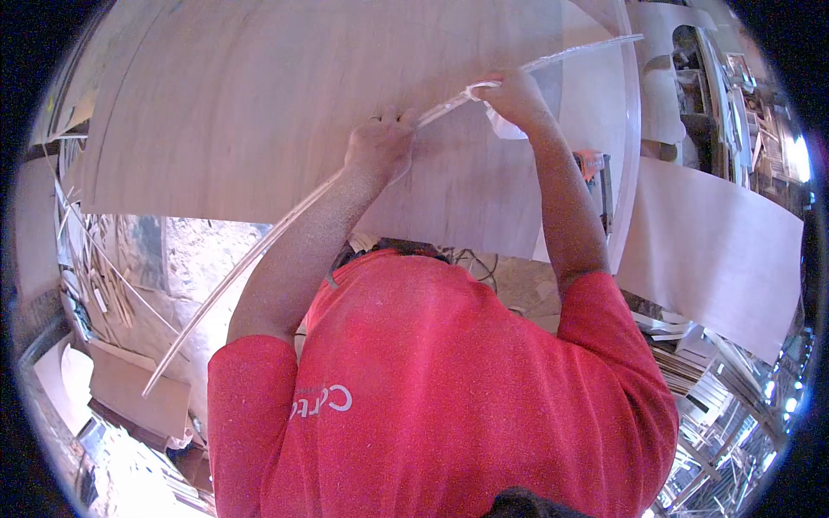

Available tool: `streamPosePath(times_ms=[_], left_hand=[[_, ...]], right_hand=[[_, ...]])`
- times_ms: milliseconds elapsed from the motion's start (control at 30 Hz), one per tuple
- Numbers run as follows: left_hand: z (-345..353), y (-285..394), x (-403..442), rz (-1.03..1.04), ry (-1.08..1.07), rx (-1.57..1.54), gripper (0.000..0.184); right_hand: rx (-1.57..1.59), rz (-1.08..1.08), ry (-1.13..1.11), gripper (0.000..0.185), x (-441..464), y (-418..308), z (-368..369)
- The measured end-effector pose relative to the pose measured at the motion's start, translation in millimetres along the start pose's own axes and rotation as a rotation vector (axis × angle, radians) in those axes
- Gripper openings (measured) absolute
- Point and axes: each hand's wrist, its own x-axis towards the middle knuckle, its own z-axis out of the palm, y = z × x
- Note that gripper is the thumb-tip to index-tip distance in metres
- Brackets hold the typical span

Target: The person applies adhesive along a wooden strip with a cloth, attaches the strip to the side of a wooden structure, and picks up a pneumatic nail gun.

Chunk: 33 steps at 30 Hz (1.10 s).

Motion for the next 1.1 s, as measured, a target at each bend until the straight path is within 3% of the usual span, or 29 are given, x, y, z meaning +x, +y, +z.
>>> streamPosePath(times_ms=[267, 367, 467, 567, 667, 767, 833, 933, 1100], left_hand=[[-12.8, 2.0, -0.6, -0.015, 0.039, -0.035, 0.039], [-20.1, 0.3, -1.5, -0.107, -0.139, -0.039, 0.050], [-29.0, -20.9, -34.6, -0.089, -0.135, -0.111, 0.062], [-37.3, -48.6, -79.6, -0.048, 0.003, -0.079, 0.071], [-59.9, -62.9, -117.1, -0.197, -0.051, -0.085, 0.061], [-40.1, -75.7, -136.5, -0.132, -0.052, -0.006, 0.052], [-30.8, -77.0, -137.0, -0.045, 0.034, 0.079, 0.037], [-26.0, -77.8, -136.1, -0.033, 0.035, 0.024, 0.023], [-21.0, -62.2, -96.6, 0.006, 0.077, 0.078, 0.014]], right_hand=[[0.263, 0.084, 0.058, 0.037, -15.1, 19.0, -22.3], [0.374, 0.139, 0.060, 0.036, -25.9, 19.3, -22.1], [0.421, 0.120, 0.087, 0.036, -29.7, 19.4, -16.2], [0.453, 0.135, 0.071, 0.035, -39.3, 4.4, -15.6], [0.488, 0.163, -0.016, 0.035, -48.8, -17.1, -13.2], [0.537, 0.143, -0.105, 0.036, -48.4, -24.4, 0.8], [0.556, 0.128, -0.142, 0.037, -46.4, -28.4, 7.5], [0.563, 0.153, -0.130, 0.037, -43.5, -32.4, 12.9], [0.486, 0.159, -0.093, 0.038, -38.9, -31.8, 0.1]])
